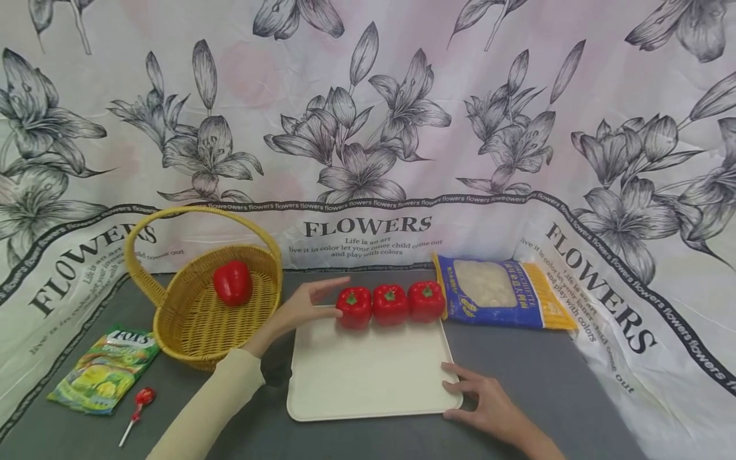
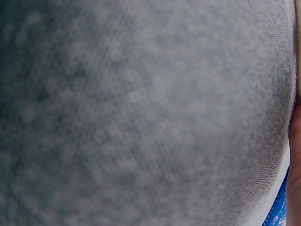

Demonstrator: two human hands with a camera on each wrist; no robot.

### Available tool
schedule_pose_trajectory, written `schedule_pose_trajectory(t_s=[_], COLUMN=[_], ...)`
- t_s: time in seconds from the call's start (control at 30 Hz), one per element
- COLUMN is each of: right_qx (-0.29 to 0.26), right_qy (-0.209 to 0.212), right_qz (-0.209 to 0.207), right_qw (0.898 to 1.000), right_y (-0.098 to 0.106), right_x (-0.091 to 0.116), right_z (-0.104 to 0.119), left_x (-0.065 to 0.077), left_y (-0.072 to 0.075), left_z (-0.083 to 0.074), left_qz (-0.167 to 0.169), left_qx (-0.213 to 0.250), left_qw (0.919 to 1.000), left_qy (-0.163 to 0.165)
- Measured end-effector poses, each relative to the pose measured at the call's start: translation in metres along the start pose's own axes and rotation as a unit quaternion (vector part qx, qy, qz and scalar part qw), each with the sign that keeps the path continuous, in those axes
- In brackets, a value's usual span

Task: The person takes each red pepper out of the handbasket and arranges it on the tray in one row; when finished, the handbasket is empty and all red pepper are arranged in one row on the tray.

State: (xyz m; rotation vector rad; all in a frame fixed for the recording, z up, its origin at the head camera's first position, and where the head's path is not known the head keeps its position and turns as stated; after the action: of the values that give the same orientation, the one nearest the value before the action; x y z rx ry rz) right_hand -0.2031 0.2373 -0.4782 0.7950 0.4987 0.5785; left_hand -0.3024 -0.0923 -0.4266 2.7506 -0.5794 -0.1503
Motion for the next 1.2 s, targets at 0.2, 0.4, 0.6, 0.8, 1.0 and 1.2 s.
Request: schedule_pose_trajectory(t_s=[0.2,0.4,0.6,0.8,1.0,1.2], right_qx=[0.003,0.002,0.007,-0.003,0.004,0.007], right_qy=[-0.007,0.0,0.004,0.006,0.018,0.011], right_qz=[0.004,-0.008,-0.01,-0.004,-0.011,-0.011], right_qw=[1.0,1.0,1.0,1.0,1.0,1.0], right_y=[-0.001,0.001,0.001,-0.003,-0.003,-0.001], right_x=[0.0,0.0,0.001,0.0,-0.001,0.0], right_z=[-0.001,0.0,-0.001,-0.002,-0.001,-0.001], left_x=[0.041,0.077,0.095,0.101,0.1,0.095], left_y=[0.033,0.096,0.159,0.195,0.208,0.21], left_z=[-0.018,-0.015,0.017,0.039,0.057,0.064], left_qz=[-0.031,-0.065,-0.111,-0.211,-0.347,-0.392], left_qx=[0.042,0.101,0.216,0.252,0.271,0.183], left_qw=[0.9985,0.9926,0.9671,0.9389,0.8898,0.8862], left_qy=[-0.018,0.021,0.075,0.102,0.119,0.165])
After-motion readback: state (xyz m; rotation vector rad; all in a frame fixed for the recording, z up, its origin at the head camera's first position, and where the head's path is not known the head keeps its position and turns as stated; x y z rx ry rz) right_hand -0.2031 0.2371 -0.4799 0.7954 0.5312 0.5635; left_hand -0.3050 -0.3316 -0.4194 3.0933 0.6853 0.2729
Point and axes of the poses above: each hand's wrist, its own x-axis away from the middle knuckle, its own y-axis out of the back of the hand, z = x × y, the point moved 7 cm from there along -x, towards the middle knuckle, and after that the axes turned 7 degrees about y, right-handed, at the moved point
